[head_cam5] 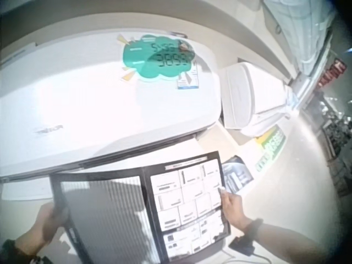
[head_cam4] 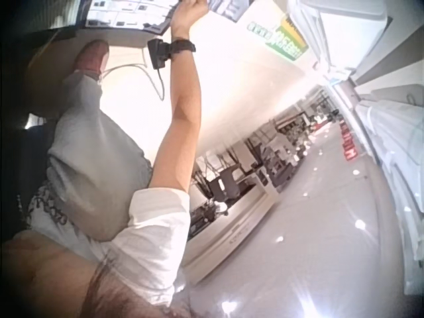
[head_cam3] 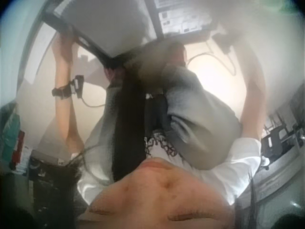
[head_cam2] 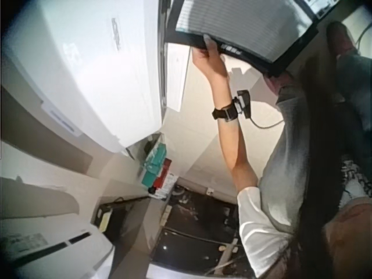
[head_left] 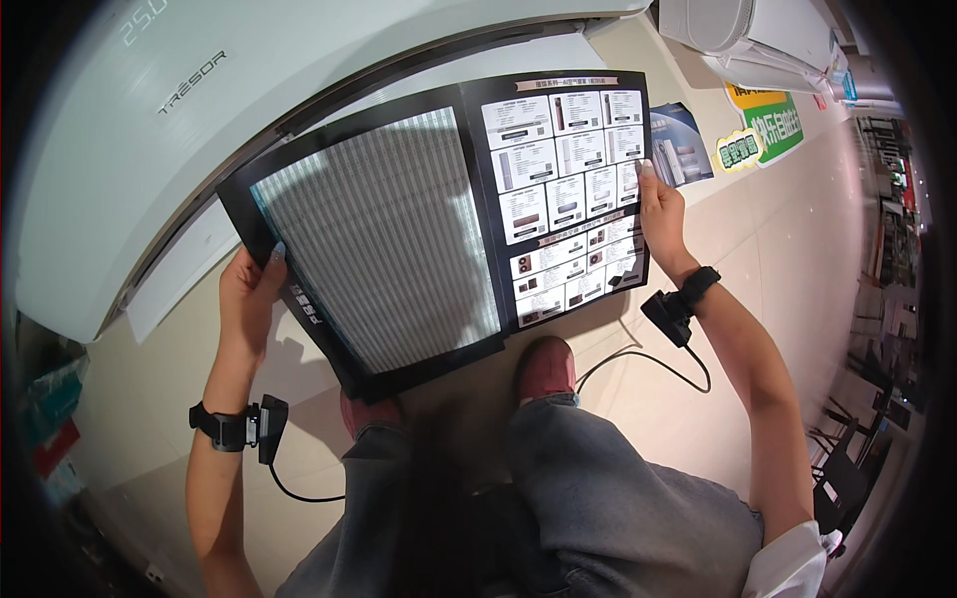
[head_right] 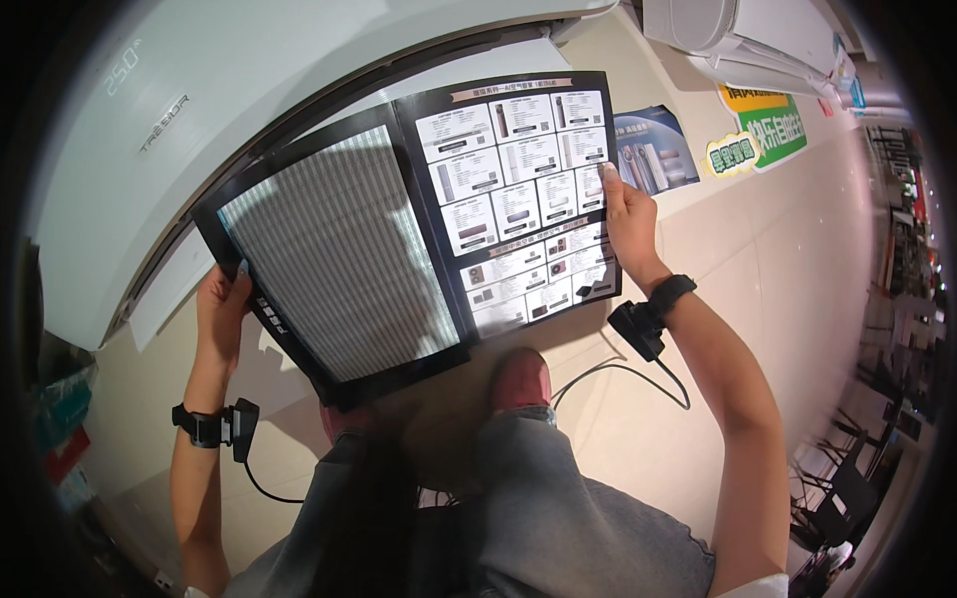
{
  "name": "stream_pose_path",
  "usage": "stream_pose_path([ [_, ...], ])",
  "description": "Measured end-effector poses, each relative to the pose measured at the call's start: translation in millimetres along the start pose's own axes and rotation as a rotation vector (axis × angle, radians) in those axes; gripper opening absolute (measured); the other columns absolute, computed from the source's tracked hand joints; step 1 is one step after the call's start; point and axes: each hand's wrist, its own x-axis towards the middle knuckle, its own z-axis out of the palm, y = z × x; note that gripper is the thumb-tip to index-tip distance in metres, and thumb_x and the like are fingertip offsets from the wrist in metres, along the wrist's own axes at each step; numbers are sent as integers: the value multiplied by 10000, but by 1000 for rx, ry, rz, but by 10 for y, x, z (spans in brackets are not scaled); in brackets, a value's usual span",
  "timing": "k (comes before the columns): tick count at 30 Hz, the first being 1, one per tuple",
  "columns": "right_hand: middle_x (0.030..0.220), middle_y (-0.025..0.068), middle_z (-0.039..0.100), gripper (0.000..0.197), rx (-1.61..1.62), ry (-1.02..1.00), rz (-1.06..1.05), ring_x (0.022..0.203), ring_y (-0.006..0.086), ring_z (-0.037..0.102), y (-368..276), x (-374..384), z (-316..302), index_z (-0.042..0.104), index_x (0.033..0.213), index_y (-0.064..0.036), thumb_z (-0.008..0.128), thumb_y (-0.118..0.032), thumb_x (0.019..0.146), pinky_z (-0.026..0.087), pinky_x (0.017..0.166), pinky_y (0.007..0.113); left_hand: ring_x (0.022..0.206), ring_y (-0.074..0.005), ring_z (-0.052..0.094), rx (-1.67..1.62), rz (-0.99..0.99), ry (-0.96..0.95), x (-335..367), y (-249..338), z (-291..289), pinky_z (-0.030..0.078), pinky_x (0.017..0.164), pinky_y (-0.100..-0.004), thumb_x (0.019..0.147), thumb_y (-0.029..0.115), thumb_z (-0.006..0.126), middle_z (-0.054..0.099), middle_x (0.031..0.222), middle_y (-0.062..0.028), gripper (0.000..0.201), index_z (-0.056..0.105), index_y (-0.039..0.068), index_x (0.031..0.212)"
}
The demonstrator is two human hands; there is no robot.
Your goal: The person wipes the surfaces of several brochures and a wall-mounted air conditioner unit using a dark cloth. They handle the brochures one at a time, wiping both sides, then stack them and wipe the appliance surface.
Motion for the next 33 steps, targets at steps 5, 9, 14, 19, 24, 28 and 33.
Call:
stream_pose_path([
  [5, 1086, 81, 680, 603, 581, -145, 316, 892, 129, 635, -576, -194, 140, 595, 1237, 7, 342, -502, 1038, 521, 792, 290, 1012, -83, 562, 58, 202, 77, 67, 136, -214, 415, 931, -269, 1016, 230, 525, 632, 1146, -3, 347, 500, 65, 1321],
  [9, 1381, 115, 535, 782, 850, -583, 277, 1256, 223, 524, -1203, -461, 244, 413, 1430, -35, 274, -655, 975, 416, 1068, 374, 1179, -114, 522, 108, 309, 71, 124, 478, -264, 338, 1059, -317, 1013, 288, 517, 589, 1296, -19, 459, 444, 71, 1411],
  [14, 1293, 113, 553, 917, 1140, -948, 346, 1191, 235, 544, -1445, -592, 550, 430, 1381, -52, 224, -793, 881, 443, 1002, 431, 1173, -125, 532, 86, 359, -13, 112, 896, -151, 349, 1054, -301, 993, 272, 544, 594, 1281, -44, 493, 430, 45, 1416],
  [19, 1328, 45, 502, 717, 835, -893, 217, 1209, 152, 505, -1287, -476, 691, 429, 1382, -96, 339, -666, 956, 456, 979, 388, 1093, -118, 567, 161, 414, -137, -32, 1103, -129, 383, 990, -265, 957, 356, 596, 626, 1195, -40, 575, 453, 24, 1404],
  [24, 1284, 59, 586, 480, 899, -911, 283, 1157, 174, 566, -765, -449, 757, 511, 1337, -58, 495, -400, 1000, 455, 1003, 348, 1042, -107, 569, 11, 297, -326, -26, 1199, -48, 410, 962, -278, 983, 269, 559, 627, 1141, -54, 483, 468, 0, 1374],
  [28, 1316, 85, 569, 726, 857, -1015, 308, 1167, 213, 575, -1240, -705, 634, 387, 1429, -51, 341, -608, 966, 468, 991, 360, 925, -127, 617, -151, 362, -182, -280, 888, -194, 494, 837, -260, 979, 149, 535, 643, 1067, -68, 336, 524, -21, 1268],
  [33, 1287, 188, 563, 901, 1049, -1123, 285, 1088, 282, 632, -1207, -644, 640, 333, 1460, -43, 280, -749, 903, 521, 937, 436, 887, -141, 638, -99, 211, -202, -34, 767, -176, 520, 762, -250, 968, 114, 535, 653, 1045, -85, 282, 556, -32, 1208],
])
